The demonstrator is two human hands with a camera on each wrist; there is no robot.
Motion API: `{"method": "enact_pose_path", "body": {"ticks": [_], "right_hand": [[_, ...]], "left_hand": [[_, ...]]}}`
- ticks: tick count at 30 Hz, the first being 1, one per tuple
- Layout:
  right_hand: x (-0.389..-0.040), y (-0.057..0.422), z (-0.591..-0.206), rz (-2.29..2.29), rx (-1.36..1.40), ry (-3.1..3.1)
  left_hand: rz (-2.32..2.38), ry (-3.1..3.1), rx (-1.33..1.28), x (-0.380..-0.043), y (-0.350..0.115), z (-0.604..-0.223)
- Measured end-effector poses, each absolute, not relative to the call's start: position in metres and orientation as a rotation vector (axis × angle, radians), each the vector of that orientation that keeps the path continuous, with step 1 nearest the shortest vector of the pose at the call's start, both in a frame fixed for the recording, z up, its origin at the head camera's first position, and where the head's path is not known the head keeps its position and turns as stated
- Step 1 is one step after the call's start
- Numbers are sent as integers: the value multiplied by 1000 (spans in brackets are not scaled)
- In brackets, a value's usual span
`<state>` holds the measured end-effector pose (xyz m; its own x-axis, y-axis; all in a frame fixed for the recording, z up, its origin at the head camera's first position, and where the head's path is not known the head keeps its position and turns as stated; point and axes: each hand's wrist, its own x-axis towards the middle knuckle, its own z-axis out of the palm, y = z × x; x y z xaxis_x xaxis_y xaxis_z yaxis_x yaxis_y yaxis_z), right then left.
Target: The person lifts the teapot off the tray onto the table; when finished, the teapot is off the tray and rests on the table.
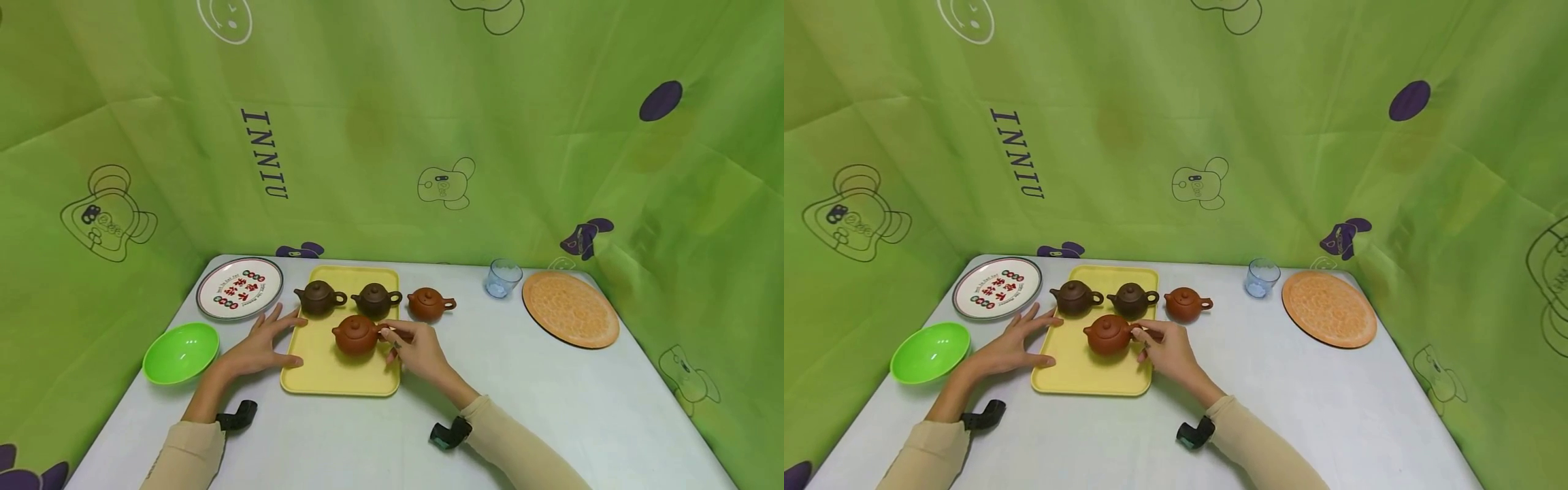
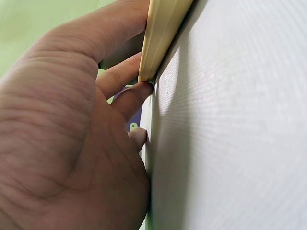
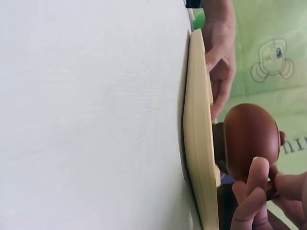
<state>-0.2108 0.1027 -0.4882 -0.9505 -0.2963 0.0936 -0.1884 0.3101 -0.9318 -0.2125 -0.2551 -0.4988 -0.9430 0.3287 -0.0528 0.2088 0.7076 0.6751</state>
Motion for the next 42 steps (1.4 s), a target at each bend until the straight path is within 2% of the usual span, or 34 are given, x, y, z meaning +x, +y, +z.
{"method": "enact_pose_path", "body": {"ticks": [42], "right_hand": [[-203, 214, -476, -1777, -196, 2590]], "left_hand": [[1087, 2742, 492, -213, -258, -502]]}}
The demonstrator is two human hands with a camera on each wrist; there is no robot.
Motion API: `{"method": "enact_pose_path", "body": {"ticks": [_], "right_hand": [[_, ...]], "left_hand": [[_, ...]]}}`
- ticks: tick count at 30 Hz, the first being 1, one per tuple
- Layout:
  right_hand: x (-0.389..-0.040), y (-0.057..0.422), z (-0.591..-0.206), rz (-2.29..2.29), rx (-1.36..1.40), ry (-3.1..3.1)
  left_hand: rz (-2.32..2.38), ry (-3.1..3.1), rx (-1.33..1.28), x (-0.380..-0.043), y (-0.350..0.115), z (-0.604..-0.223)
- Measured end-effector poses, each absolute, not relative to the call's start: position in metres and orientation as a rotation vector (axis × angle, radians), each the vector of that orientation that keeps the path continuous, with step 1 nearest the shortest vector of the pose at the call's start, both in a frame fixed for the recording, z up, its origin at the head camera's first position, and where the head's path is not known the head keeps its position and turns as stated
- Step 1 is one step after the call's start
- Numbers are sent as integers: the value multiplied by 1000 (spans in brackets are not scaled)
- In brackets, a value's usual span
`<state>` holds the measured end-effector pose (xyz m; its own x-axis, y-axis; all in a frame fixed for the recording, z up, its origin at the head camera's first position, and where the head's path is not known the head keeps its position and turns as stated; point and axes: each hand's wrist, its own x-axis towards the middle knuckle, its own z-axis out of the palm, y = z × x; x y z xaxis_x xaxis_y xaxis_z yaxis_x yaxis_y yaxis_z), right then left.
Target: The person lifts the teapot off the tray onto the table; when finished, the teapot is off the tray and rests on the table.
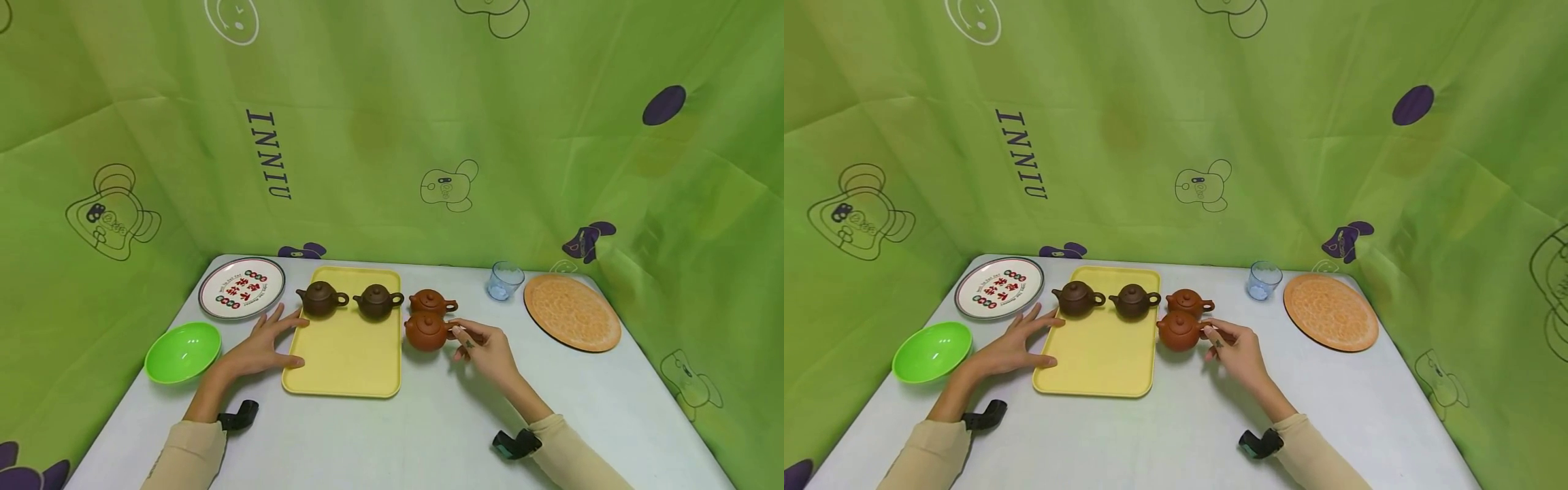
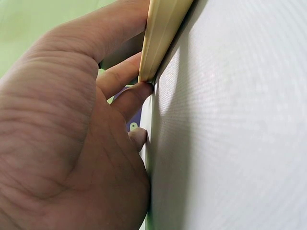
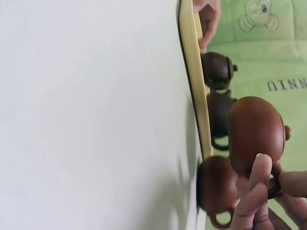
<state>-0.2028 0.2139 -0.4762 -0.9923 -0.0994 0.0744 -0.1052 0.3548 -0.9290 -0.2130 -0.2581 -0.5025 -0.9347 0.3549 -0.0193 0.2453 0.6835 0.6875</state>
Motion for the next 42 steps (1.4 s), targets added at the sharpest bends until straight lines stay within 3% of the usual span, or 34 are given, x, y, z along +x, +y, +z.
{"method": "enact_pose_path", "body": {"ticks": [42], "right_hand": [[-214, 287, -484, 1717, -72, -2521]], "left_hand": [[1067, 2742, 475, -212, -255, -499]]}}
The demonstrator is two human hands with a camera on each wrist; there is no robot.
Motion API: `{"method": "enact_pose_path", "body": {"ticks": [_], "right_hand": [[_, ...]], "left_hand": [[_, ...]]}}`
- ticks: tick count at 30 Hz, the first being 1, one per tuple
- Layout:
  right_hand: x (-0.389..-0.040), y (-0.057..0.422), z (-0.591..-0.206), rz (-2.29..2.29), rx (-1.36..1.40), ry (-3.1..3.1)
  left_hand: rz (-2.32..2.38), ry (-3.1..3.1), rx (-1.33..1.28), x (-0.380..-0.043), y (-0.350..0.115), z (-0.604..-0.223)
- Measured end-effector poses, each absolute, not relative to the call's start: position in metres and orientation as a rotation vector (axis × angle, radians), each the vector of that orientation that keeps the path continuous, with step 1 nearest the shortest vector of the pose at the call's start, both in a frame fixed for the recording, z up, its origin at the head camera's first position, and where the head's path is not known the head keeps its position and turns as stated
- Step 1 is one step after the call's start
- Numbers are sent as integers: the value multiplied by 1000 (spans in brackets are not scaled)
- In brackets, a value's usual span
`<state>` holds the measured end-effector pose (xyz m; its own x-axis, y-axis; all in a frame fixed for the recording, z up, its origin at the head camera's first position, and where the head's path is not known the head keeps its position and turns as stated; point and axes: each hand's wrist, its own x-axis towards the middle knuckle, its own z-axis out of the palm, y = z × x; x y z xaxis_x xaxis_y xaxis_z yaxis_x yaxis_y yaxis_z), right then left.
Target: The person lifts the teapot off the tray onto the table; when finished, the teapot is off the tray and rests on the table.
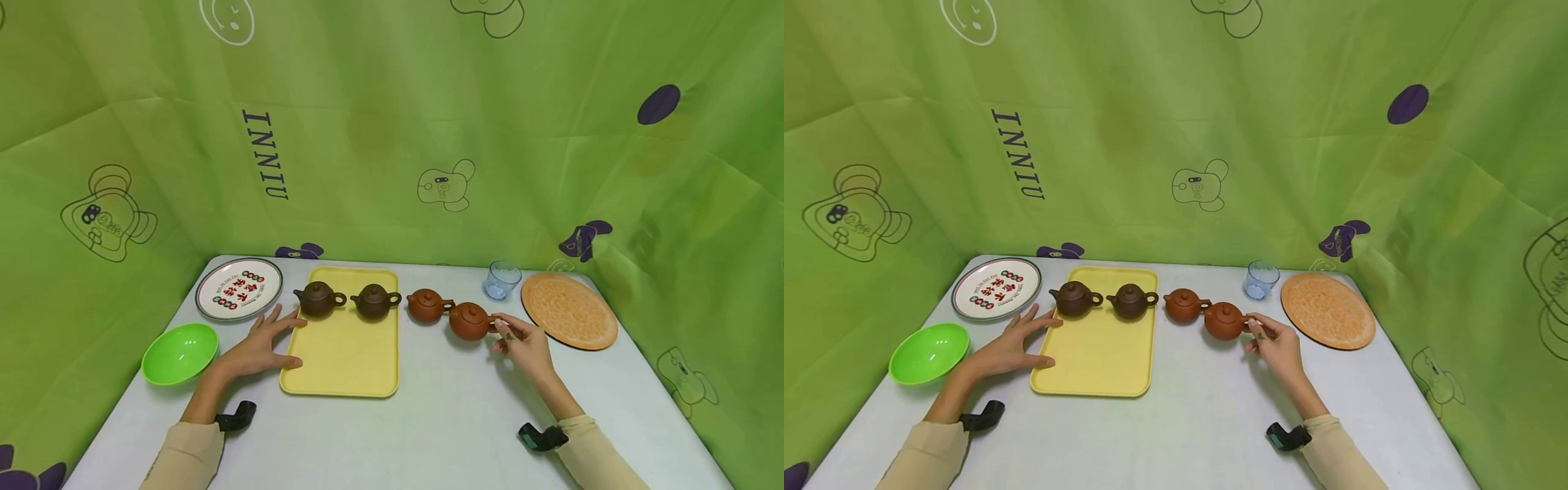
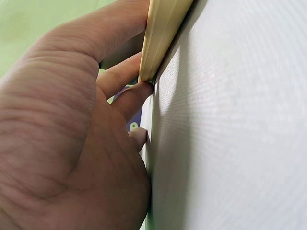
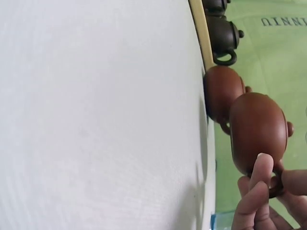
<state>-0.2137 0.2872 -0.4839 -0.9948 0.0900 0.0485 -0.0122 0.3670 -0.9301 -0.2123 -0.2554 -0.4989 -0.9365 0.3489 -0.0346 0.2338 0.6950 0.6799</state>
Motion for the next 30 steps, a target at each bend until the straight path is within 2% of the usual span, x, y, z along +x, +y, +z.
{"method": "enact_pose_path", "body": {"ticks": [30], "right_hand": [[-235, 304, -493, 1637, -207, -2552]], "left_hand": [[1068, 2755, 510, -212, -256, -502]]}}
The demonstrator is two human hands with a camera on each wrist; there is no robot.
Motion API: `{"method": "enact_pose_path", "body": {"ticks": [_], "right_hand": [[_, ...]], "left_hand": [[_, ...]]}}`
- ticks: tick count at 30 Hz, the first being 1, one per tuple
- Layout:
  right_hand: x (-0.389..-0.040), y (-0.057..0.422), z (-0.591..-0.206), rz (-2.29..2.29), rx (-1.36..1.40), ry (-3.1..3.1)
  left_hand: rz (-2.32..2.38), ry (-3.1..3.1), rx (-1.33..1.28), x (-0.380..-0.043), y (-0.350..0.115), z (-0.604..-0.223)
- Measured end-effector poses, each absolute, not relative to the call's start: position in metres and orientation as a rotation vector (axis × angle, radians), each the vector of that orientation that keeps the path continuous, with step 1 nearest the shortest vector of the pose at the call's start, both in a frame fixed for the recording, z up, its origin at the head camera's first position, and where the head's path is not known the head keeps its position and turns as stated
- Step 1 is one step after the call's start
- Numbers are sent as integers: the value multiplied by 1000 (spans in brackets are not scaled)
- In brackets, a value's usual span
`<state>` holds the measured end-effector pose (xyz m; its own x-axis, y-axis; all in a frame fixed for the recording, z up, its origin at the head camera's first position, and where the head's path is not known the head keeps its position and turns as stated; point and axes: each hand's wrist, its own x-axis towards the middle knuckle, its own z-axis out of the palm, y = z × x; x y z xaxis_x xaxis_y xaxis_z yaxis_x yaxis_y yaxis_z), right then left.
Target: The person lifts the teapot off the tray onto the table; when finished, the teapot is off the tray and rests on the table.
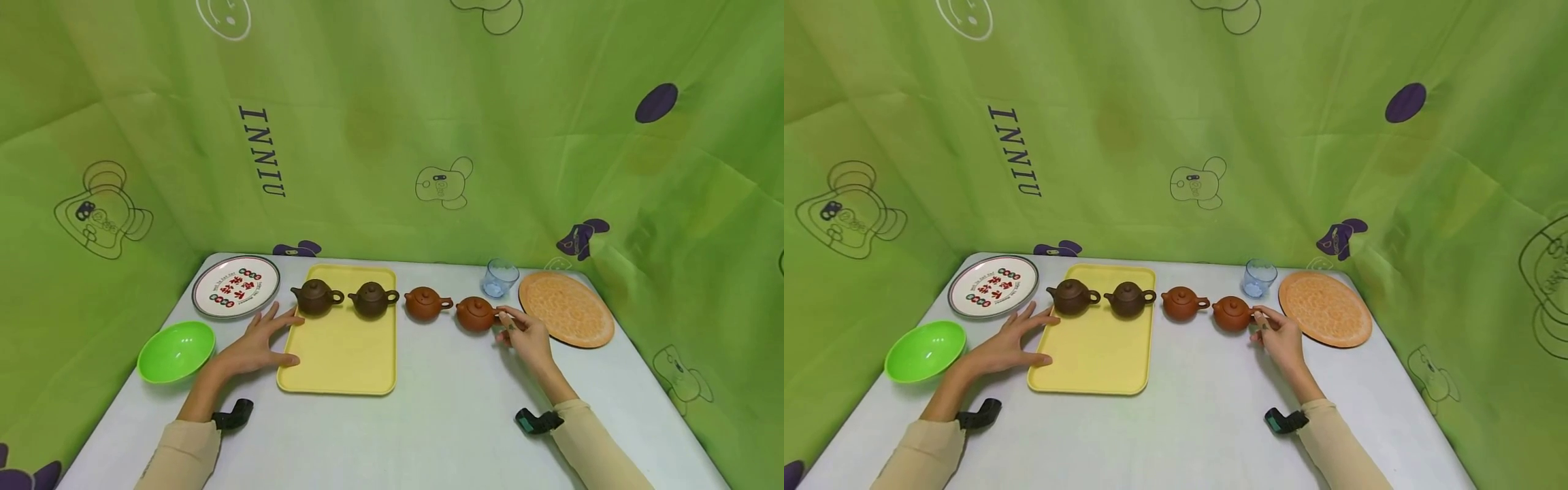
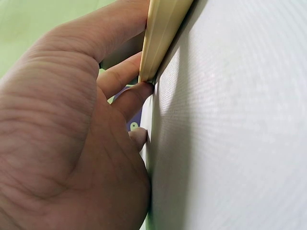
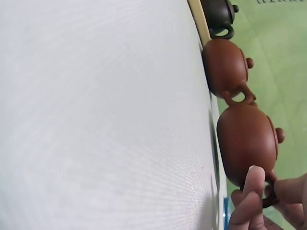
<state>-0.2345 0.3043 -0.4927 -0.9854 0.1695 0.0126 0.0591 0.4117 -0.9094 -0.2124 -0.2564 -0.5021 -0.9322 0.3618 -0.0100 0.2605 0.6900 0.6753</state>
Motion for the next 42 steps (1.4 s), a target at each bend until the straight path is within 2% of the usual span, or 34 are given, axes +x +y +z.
{"method": "enact_pose_path", "body": {"ticks": [42], "right_hand": [[-253, 305, -501, 1778, -285, -2520]], "left_hand": [[1082, 2736, 504, -214, -258, -503]]}}
